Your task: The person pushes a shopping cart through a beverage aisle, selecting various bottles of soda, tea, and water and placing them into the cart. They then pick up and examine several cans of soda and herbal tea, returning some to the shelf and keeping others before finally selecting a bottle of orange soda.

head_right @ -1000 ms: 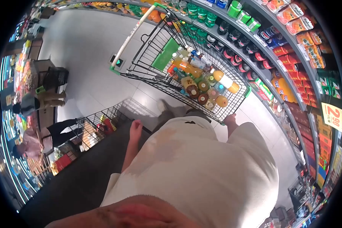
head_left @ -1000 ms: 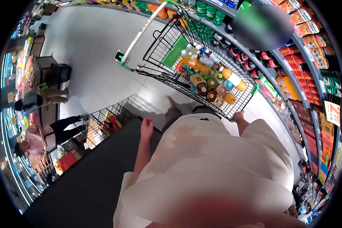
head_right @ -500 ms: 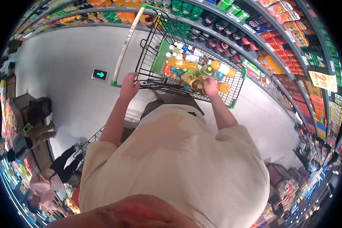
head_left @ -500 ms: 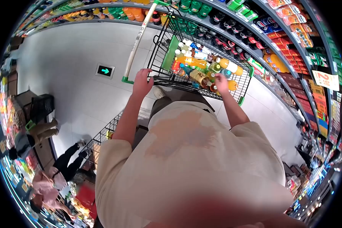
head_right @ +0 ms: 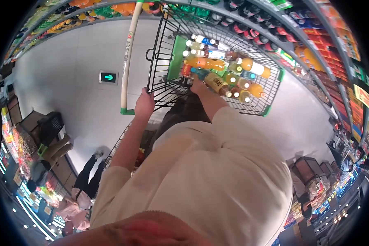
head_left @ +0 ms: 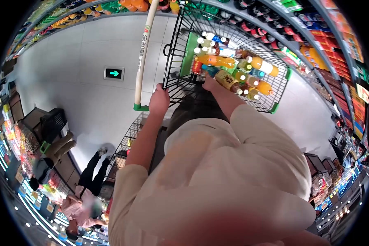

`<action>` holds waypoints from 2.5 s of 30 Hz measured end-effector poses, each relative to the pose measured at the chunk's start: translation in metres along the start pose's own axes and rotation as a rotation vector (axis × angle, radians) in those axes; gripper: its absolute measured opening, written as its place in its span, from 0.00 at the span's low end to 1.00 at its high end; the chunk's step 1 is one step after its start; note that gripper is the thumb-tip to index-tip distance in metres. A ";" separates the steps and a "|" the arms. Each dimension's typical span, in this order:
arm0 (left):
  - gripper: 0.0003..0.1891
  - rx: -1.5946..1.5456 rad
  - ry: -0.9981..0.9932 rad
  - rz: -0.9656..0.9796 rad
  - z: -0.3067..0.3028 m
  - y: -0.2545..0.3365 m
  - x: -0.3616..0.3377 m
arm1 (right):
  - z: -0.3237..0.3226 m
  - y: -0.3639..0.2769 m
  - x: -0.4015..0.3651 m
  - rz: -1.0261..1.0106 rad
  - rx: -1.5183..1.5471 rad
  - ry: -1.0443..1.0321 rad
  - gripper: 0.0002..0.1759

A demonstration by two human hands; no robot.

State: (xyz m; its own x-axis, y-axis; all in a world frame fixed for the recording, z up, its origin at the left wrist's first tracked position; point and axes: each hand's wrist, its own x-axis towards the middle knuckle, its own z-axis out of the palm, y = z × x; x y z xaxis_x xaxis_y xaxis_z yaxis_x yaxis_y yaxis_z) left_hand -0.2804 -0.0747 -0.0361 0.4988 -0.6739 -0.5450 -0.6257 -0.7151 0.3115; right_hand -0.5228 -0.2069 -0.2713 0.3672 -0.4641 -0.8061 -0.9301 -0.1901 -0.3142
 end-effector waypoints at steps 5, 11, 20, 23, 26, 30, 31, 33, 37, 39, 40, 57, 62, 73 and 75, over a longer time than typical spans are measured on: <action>0.21 0.028 -0.035 -0.066 0.005 0.003 0.006 | 0.014 -0.006 0.056 0.027 -0.164 0.016 0.37; 0.21 0.068 0.034 -0.022 0.007 0.004 0.008 | 0.030 0.011 0.106 0.098 -0.131 0.017 0.23; 0.21 0.057 0.047 -0.034 0.007 0.006 0.007 | 0.018 0.011 0.076 -0.040 -0.153 0.035 0.25; 0.24 -0.016 0.024 -0.063 -0.001 0.012 0.006 | -0.011 0.001 0.037 -0.141 -0.057 0.008 0.30; 0.30 -0.151 0.286 0.126 0.003 0.012 -0.001 | -0.049 -0.013 -0.013 -0.221 0.043 0.064 0.33; 0.38 -0.125 0.521 0.517 -0.007 0.028 -0.025 | -0.125 -0.047 -0.101 -0.330 0.247 0.218 0.33; 0.41 -0.164 0.440 0.582 -0.009 0.033 -0.031 | -0.156 -0.066 -0.136 -0.340 0.261 0.239 0.34; 0.42 -0.212 0.298 0.601 -0.024 0.061 -0.042 | -0.169 -0.076 -0.166 -0.395 0.450 0.185 0.34; 0.40 -0.369 0.034 0.434 -0.029 0.082 -0.051 | -0.192 -0.110 -0.215 -0.598 0.586 -0.024 0.30; 0.38 -0.544 -0.065 0.258 -0.032 0.083 -0.053 | -0.173 -0.105 -0.198 -0.597 0.785 -0.212 0.23; 0.37 -0.560 -0.068 0.236 -0.029 0.075 -0.053 | -0.159 -0.095 -0.172 -0.514 0.927 -0.391 0.20; 0.38 -0.172 -0.012 0.645 0.005 0.002 -0.006 | 0.082 -0.040 0.093 0.371 0.362 0.102 0.41; 0.40 -0.159 0.009 0.655 0.013 -0.003 -0.009 | 0.071 -0.067 0.107 0.518 0.353 0.271 0.43; 0.41 -0.165 0.028 0.650 0.010 -0.002 -0.005 | 0.075 -0.050 0.130 0.216 1.330 0.720 0.21; 0.41 -0.161 0.031 0.655 0.008 -0.002 -0.006 | 0.113 -0.012 0.166 0.297 1.289 0.618 0.21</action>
State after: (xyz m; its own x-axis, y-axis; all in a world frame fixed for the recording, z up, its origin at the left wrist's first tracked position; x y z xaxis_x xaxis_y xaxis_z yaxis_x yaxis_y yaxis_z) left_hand -0.2870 -0.0676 -0.0397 0.0655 -0.9811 -0.1823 -0.7088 -0.1743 0.6836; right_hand -0.4518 -0.1842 -0.4576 -0.2001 -0.7006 -0.6850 -0.2098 0.7135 -0.6685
